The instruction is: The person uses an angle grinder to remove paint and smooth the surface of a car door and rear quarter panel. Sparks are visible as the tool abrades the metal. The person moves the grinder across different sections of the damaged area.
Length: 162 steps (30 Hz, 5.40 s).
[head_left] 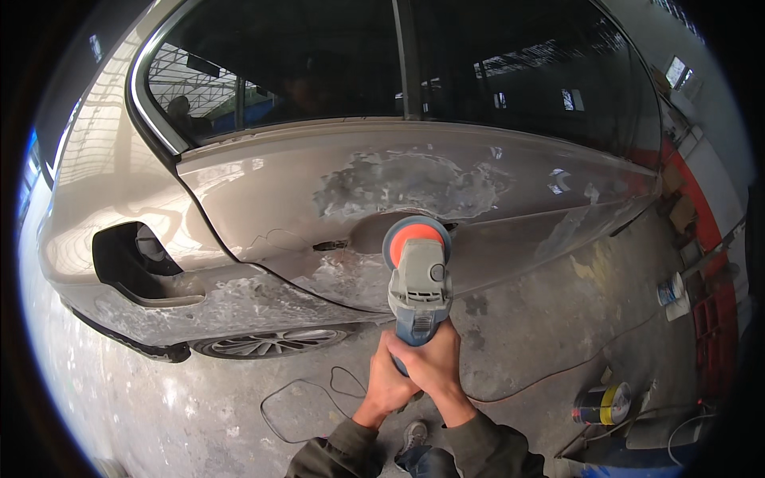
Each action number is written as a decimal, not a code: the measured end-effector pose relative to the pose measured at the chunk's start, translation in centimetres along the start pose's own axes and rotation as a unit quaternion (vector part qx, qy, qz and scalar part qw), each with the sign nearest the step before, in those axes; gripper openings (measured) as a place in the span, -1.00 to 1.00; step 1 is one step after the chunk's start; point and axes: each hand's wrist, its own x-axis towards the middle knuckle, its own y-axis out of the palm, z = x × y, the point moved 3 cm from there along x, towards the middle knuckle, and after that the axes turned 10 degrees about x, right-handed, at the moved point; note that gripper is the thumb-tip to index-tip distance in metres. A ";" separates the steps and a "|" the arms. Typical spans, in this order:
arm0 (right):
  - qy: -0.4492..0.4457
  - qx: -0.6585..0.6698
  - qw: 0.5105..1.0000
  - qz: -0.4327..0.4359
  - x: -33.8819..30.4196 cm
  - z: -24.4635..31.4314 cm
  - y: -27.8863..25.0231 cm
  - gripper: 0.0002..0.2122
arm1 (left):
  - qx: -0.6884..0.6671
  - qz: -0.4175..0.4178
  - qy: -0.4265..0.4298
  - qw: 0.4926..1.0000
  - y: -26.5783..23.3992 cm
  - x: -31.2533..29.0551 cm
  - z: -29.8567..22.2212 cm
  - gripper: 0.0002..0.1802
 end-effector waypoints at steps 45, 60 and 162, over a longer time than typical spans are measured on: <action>0.012 -0.025 0.999 -0.022 -0.8 -0.5 -1.2 -0.43 | -0.013 0.016 0.021 1.000 0.8 -0.5 -0.5 -0.30; 0.012 0.000 1.000 -0.022 -0.1 -0.7 -1.8 -0.44 | -0.016 0.037 -0.013 0.999 1.4 0.1 -0.4 -0.24; 0.072 0.162 0.974 0.140 -4.1 -6.4 5.9 -0.47 | 0.138 -0.069 -0.086 0.984 -5.6 -5.2 2.4 -0.11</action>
